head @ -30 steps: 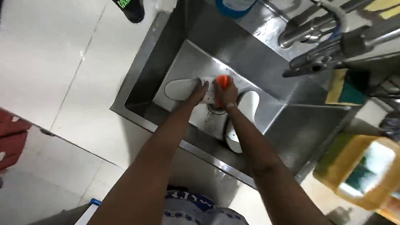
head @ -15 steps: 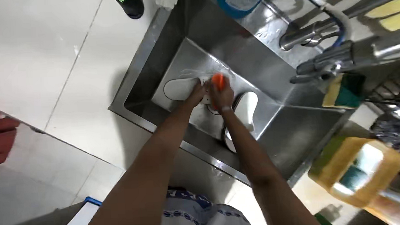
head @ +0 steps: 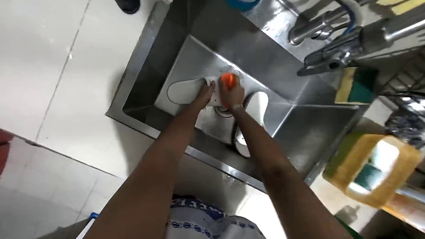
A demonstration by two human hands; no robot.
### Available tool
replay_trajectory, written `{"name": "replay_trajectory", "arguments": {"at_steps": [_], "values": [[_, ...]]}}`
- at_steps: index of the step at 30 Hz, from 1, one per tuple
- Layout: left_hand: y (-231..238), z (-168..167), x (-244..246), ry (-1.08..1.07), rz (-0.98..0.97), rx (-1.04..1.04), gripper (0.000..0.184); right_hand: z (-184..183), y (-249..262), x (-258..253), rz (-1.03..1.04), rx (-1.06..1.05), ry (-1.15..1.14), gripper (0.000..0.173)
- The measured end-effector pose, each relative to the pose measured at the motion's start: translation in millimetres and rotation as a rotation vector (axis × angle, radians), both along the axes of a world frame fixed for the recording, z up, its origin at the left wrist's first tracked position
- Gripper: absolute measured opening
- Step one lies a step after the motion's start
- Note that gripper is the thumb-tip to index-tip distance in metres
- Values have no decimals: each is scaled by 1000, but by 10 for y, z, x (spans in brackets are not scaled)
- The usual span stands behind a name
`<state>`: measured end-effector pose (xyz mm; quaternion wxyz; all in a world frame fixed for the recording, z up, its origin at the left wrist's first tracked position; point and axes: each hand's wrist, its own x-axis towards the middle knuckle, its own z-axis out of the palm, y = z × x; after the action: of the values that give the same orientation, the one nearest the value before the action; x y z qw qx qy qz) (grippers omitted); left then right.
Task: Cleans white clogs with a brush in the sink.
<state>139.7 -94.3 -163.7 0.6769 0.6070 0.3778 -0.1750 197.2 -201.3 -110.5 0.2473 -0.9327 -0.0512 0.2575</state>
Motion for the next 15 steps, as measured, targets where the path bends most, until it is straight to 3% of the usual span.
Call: {"name": "replay_trajectory", "arguments": {"at_steps": [3, 5, 7, 9, 12, 15], "values": [[20, -58, -25, -59, 43, -4, 55, -4, 399, 208, -117, 13, -31, 59], [-1, -39, -30, -66, 74, -16, 48, 122, 176, -205, -25, 46, 15, 60], [-16, 3, -29, -42, 85, -47, 53, 99, -275, -597, 32, 39, 76, 62], [26, 29, 18, -35, 81, -41, 57, -26, -406, -473, 52, 0, 64, 64], [46, 49, 29, -15, 15, 37, 59, -79, -89, 137, -103, -58, 36, 63], [-31, 113, -32, -2, -41, 104, 59, -38, -292, -100, 4, -169, 13, 61]]}}
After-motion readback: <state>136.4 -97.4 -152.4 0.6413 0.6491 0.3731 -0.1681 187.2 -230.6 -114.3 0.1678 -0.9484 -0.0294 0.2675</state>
